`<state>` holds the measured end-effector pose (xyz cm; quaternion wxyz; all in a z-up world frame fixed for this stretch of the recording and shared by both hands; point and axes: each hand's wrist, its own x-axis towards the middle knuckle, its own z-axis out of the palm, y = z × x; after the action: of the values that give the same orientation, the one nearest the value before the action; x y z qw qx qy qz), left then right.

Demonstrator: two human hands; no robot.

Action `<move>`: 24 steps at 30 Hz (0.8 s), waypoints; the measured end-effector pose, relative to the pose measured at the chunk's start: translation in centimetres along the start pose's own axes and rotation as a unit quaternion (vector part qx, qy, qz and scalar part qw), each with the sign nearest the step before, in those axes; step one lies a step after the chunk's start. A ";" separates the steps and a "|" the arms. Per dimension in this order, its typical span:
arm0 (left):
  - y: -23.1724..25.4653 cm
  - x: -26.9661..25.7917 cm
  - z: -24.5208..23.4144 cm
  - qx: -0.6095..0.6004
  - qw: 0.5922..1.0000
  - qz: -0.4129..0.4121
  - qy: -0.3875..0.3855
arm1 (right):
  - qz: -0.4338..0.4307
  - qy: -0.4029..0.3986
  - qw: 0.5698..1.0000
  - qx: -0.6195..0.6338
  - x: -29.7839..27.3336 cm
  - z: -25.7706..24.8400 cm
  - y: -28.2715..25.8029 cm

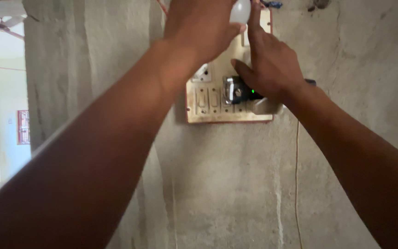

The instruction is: The person screws a light bulb into a socket on a wall-mounted electrical board, then repeatedly presses switches to turn the bulb on and off. The person also removes and reinserts the bulb multiple times while continuing to operate the switches.

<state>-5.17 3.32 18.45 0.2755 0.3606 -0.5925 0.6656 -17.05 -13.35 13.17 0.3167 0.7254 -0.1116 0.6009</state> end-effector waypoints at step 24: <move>1.5 -0.9 1.0 0.048 0.996 -0.052 0.060 | -0.054 0.068 0.994 0.072 -0.2 -0.6 -0.9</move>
<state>-5.65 2.17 16.85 0.3270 0.3631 -0.5227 0.6986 -17.15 -12.36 12.73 0.3024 0.7086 -0.0072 0.6375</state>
